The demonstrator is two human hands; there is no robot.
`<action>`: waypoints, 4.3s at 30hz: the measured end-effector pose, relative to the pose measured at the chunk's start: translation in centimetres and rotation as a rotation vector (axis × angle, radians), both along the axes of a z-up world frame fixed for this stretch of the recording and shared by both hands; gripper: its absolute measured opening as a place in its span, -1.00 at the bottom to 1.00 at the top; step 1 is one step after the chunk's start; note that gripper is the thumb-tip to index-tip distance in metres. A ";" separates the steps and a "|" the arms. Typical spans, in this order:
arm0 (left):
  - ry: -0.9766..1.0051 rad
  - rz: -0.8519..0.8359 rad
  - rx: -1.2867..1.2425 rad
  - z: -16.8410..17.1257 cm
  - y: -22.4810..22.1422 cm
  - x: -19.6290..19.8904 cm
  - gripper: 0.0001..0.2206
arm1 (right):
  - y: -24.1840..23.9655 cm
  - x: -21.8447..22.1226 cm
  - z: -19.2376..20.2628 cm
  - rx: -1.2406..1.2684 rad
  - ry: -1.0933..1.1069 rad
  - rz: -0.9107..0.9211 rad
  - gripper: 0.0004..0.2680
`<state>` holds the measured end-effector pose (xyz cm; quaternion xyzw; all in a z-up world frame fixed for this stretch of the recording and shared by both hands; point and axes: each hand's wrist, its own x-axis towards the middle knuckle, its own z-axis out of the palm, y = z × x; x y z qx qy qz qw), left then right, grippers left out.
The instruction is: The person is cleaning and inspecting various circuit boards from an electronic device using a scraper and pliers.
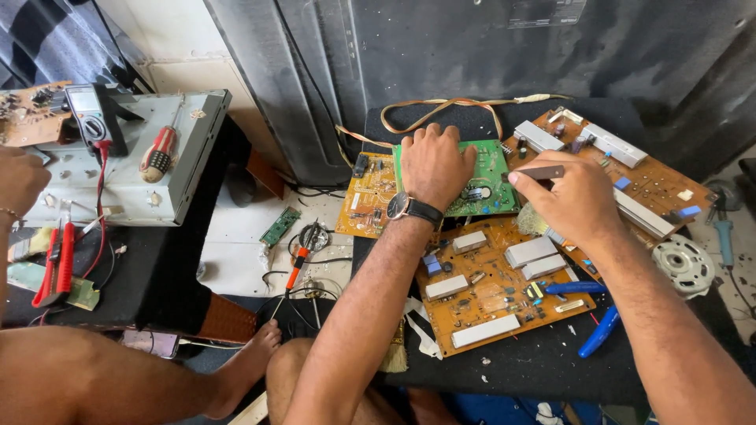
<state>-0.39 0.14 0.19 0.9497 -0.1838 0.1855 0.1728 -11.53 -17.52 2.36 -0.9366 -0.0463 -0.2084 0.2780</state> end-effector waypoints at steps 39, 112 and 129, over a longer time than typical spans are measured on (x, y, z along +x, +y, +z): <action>-0.042 0.027 -0.063 -1.9 -0.4 1.1 -0.68 | -0.4 -0.2 0.2 0.034 0.025 0.093 -0.91; 0.111 -0.042 0.066 0.4 -0.2 -0.4 -0.70 | -1.6 0.4 -0.5 0.160 -0.001 0.128 -0.86; 0.106 -0.056 0.058 -0.5 0.1 0.3 -0.67 | -1.3 -0.1 0.1 0.153 0.019 0.194 -0.79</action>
